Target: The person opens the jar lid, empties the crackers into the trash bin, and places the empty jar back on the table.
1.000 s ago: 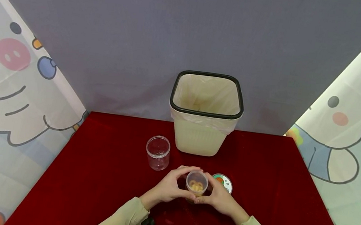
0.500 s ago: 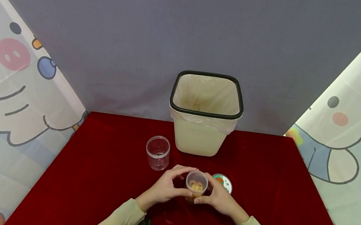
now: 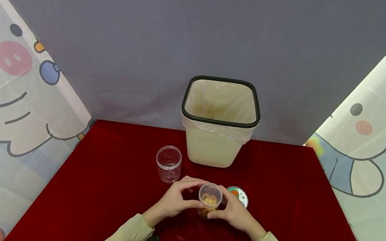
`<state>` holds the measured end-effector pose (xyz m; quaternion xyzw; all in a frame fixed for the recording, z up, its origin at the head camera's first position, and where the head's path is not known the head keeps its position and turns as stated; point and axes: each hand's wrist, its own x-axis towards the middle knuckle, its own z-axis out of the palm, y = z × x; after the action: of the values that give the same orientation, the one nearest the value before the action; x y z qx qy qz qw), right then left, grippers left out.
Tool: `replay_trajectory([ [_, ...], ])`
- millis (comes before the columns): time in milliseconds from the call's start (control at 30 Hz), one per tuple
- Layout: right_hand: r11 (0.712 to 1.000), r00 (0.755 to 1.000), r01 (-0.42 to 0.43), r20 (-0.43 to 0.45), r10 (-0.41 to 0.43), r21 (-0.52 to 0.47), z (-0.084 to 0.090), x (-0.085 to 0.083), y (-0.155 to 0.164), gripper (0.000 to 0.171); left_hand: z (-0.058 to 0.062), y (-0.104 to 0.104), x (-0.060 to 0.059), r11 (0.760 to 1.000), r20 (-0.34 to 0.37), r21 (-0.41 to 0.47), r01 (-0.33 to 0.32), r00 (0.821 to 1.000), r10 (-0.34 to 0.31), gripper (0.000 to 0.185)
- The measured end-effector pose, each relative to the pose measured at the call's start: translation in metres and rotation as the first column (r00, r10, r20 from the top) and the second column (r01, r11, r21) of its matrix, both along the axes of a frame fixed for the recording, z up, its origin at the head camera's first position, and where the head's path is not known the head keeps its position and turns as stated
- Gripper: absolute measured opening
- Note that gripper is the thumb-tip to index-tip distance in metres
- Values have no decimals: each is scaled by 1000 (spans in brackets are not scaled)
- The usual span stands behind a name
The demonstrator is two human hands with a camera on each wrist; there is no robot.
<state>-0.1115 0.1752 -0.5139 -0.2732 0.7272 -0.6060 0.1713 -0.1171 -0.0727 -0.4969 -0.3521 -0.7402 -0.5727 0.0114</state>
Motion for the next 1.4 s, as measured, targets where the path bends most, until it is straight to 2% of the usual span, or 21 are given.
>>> replay_trajectory([
  [67,1000,1000,-6,-1,6,-7,-1,0,0,69,0,0,0,1000,3,-7,-12,1000,12,55],
  [300,999,1000,-8,19,8,-37,0,-1,-1,68,5,4,-1,999,82,-14,-39,996,40,56],
  [633,999,1000,-6,28,7,-51,2,0,0,67,6,12,-5,999,67,-31,26,997,-24,70],
  [833,999,999,-8,40,10,-51,1,1,0,68,5,18,-7,996,79,-72,48,996,-42,76],
  [1067,991,988,-21,150,40,-129,1,4,-1,76,8,29,-6,994,127,-67,81,989,-72,82],
  [1167,988,984,-21,169,47,-154,0,4,-1,75,9,32,-5,993,141,-74,91,987,-80,81],
  [1400,990,989,-27,139,46,-137,-1,5,-2,78,11,32,-2,994,165,-77,80,984,-66,77],
])
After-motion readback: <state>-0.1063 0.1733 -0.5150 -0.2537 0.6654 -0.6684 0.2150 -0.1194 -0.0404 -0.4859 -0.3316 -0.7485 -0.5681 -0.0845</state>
